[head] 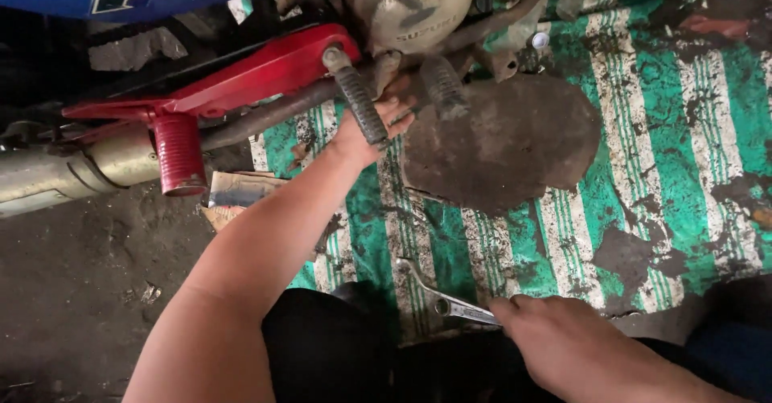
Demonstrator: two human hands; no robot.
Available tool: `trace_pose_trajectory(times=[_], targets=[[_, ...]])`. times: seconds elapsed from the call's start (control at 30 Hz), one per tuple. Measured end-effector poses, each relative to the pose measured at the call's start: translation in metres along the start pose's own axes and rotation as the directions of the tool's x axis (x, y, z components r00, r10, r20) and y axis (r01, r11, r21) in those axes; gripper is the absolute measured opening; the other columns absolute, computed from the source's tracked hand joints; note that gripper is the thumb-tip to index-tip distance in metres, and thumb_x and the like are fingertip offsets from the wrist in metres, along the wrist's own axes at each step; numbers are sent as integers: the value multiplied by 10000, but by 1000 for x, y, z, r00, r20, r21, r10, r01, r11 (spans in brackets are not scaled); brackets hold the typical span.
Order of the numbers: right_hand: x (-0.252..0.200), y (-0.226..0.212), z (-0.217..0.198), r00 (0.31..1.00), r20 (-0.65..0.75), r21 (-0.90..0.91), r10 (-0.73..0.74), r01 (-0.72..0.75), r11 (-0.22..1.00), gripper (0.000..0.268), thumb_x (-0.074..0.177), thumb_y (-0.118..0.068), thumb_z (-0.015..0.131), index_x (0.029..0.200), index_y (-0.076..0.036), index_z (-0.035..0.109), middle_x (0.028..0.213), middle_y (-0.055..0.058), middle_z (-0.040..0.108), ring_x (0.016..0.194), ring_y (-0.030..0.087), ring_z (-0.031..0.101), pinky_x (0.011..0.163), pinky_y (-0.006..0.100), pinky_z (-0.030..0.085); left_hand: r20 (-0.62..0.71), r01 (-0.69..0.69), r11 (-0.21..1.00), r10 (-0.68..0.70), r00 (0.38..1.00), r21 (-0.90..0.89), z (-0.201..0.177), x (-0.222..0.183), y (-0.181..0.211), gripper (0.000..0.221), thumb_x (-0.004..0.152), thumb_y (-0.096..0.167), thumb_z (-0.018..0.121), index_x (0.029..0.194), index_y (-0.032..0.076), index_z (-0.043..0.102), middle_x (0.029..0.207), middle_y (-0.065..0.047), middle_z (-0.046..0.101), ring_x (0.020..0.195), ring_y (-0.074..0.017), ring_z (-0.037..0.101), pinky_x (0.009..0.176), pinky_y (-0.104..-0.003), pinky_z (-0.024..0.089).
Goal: The person is using various wrenches to tighten and loosen bolts on a motorcycle, focusing on the engine and exhaust areas.
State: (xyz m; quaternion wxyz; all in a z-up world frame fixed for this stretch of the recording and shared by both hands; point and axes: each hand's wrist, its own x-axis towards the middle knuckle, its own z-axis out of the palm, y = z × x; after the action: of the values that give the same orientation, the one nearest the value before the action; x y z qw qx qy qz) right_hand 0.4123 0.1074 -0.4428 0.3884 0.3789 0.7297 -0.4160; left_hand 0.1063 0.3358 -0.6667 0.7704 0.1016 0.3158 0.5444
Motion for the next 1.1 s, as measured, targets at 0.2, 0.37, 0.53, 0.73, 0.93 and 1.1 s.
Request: trace_pose_trajectory(times=[0.2,0.37,0.53,0.73,0.93,1.1], targets=[[-3,-1,-5,999,-1,-22,40,-40,999,884,931,123,515,1697,-281,335,1174,82,717,983,384,758,799,543,598,-78,-72,996,76,994,49,2,1,3,390,864,-105,833,1190,-10,642,1300,-259,767,1197,-429,787,1135,-587,644],[0,-1,1,999,-41,-5,25,-25,1000,799,938,106,524,1640,-255,398,1180,68,726,986,364,766,808,544,609,-94,-170,984,165,982,-55,-20,6,-1,645,795,-184,806,1334,108,605,1147,-249,764,1216,-473,771,1122,-640,613],[-1,-3,-3,1000,21,-22,14,-13,1000,789,956,-10,588,1661,-262,337,1271,80,687,1091,400,733,835,604,604,-82,-91,985,80,993,-150,-21,4,2,404,1004,15,701,1376,145,609,1385,-331,708,1251,-507,741,1077,-608,647],[-5,-8,-15,995,99,-18,20,-18,1000,700,1027,-105,622,1646,-251,331,1351,90,638,1152,399,705,894,594,588,-181,-60,998,57,982,-14,2,-9,12,792,842,-189,758,1534,118,522,1293,-308,713,1141,-453,771,1069,-595,654],[-6,-7,-11,997,65,-33,32,-30,999,740,1024,-253,665,1668,-248,300,1348,94,645,1176,407,705,910,621,597,-266,-28,996,49,963,80,2,-14,14,201,862,-129,802,988,-120,646,1153,-388,746,1100,-490,803,1008,-553,701],[1,2,-3,1000,3,-34,5,-5,999,839,939,35,595,1679,-236,307,1253,90,689,1073,381,751,835,582,624,-219,198,896,-118,969,396,31,-35,22,265,833,168,904,1011,61,740,1190,-202,858,799,-282,774,552,-326,564]])
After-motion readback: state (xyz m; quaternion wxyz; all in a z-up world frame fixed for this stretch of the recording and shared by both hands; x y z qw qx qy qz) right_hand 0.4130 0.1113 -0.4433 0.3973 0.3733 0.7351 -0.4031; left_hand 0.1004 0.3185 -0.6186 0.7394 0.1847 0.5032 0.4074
